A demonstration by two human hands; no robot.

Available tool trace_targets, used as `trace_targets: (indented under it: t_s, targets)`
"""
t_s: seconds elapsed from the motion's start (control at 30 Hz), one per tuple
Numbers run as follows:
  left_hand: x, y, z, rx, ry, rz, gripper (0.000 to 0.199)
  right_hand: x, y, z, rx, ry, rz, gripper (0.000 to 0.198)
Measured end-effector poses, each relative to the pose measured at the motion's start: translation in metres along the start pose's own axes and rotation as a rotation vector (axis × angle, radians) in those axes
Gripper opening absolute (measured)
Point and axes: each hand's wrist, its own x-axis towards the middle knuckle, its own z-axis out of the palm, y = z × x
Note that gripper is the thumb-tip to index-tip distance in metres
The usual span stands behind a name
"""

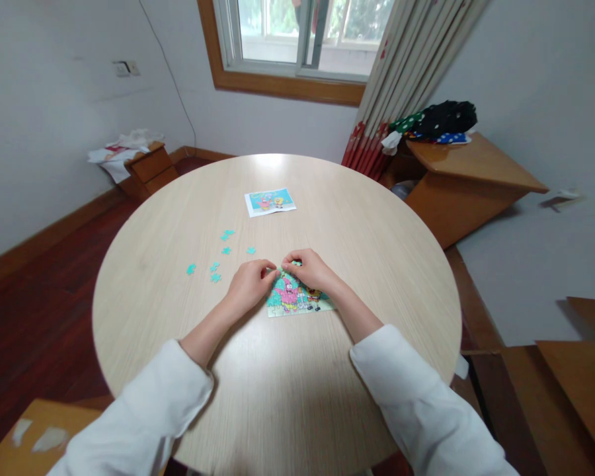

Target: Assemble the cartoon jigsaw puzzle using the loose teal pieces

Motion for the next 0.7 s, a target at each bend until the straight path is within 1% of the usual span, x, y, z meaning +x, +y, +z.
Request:
trace_targets:
  t_s: [0.13,0.23,0.3,0.37,0.43,0.5,0.57,0.7]
  targets:
    - [0.0020,0.0018,0.0028,-0.063,0.035,0.016,0.020,0.0015,0.0029,0.0007,0.081,0.013,0.013,0.011]
    - [0.0017,0.0055,0.0016,-0.109,0.080,0.018,0.016,0.0033,0.0031,0.0013,0.207,0.064,0.066,0.017]
    - [0.0014,0.0069,0.0001,-0.134,0.114,0.012,0.014,0.0047,0.0015,0.0011,0.364,0.084,0.137,0.024]
    - [0.0013,0.0070,-0.0014,-0.148,0.142,0.009,0.013,0.0058,-0.0011,0.0002,0.562,0.095,0.225,0.027]
    - [0.0014,0.0060,-0.0024,-0.155,0.163,0.009,0.013,0.0062,-0.0034,-0.0013,0.735,0.095,0.290,0.025]
    - [0.0014,0.0048,-0.0030,-0.159,0.173,0.009,0.013,0.0061,-0.0044,-0.0026,0.839,0.086,0.314,0.021]
    - [0.0013,0.0040,-0.0034,-0.161,0.174,0.008,0.014,0.0057,-0.0037,-0.0032,0.877,0.072,0.312,0.019]
    - [0.0007,0.0044,-0.0045,-0.157,0.183,0.008,0.014,0.0056,0.0000,-0.0022,0.867,0.064,0.315,0.018]
